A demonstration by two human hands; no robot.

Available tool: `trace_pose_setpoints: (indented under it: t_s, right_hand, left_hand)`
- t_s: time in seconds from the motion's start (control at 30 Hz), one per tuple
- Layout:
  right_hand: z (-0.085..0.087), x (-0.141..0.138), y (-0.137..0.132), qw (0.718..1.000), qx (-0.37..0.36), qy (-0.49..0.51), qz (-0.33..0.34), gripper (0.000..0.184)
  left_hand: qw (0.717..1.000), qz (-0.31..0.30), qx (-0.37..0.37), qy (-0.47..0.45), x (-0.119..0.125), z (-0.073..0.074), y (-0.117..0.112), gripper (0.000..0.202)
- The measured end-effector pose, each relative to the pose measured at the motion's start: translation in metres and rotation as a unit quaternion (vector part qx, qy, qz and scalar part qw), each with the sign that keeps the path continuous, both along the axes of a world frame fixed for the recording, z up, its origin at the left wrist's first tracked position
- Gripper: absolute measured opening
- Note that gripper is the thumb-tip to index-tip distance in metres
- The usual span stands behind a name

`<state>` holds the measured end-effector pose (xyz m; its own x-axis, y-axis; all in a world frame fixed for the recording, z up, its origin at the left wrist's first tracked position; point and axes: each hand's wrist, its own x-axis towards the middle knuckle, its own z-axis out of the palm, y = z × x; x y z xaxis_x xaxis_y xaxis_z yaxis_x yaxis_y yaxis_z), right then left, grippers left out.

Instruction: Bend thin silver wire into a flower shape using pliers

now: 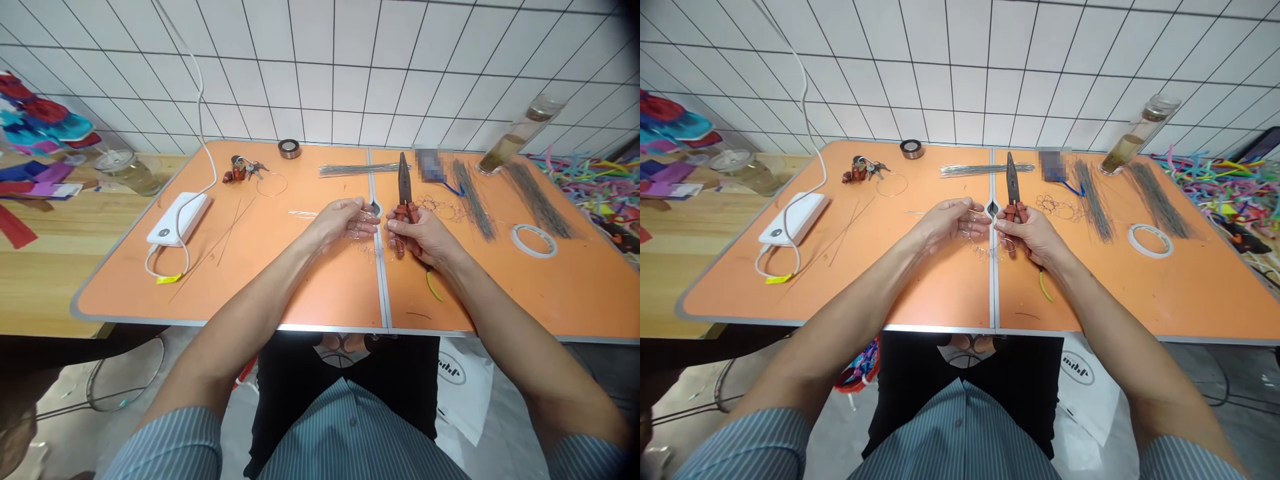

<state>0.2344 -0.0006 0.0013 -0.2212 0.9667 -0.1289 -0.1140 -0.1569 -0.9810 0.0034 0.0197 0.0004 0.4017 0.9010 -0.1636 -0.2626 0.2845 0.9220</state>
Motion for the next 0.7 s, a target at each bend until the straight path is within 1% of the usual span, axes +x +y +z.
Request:
trace_pose_setpoints:
  t_s: [0.07, 0.13, 0.2, 0.33, 0.4, 0.47, 0.63, 0.7]
  right_hand:
    - [-0.0009, 0.0021, 0.0013, 1.0, 0.002, 0.01, -0.007, 0.051]
    - [-0.0014, 0.0031, 0.0022, 1.0, -0.001, 0.017, -0.017, 0.051]
    - [-0.0017, 0.003, 0.003, 0.999, -0.004, 0.024, -0.029, 0.052]
    - [-0.0017, 0.0011, 0.0038, 0.997, -0.001, 0.049, -0.055, 0.057]
    - [-0.0015, 0.0003, 0.0038, 0.997, 0.001, 0.048, -0.061, 0.058]
    - [-0.0015, -0.0001, 0.0034, 0.998, 0.002, 0.041, -0.057, 0.058]
    - [-0.0041, 0.0012, 0.0027, 1.0, 0.0, 0.023, -0.018, 0.055]
    - [-0.0055, 0.002, 0.003, 1.0, 0.001, 0.023, -0.016, 0.055]
  left_hand:
    - [1.0, 0.009, -0.01, 0.006, -0.001, -0.0021, 0.0029, 0.046]
    - [1.0, 0.002, -0.021, 0.009, -0.0017, -0.0048, 0.0049, 0.048]
    - [1.0, -0.013, -0.028, 0.002, -0.0022, -0.0071, 0.0053, 0.04]
    - [0.999, -0.02, -0.021, -0.023, -0.0031, -0.0079, 0.0021, 0.016]
    - [1.0, -0.019, -0.01, -0.023, -0.0037, -0.007, 0.0004, 0.015]
    - [1.0, -0.016, 0.0, -0.018, -0.0041, -0.0065, -0.0004, 0.016]
    - [1.0, -0.002, 0.008, -0.002, -0.0032, -0.0092, 0.0006, 0.021]
    - [1.0, -0.002, 0.006, -0.006, -0.0024, -0.0096, 0.0006, 0.02]
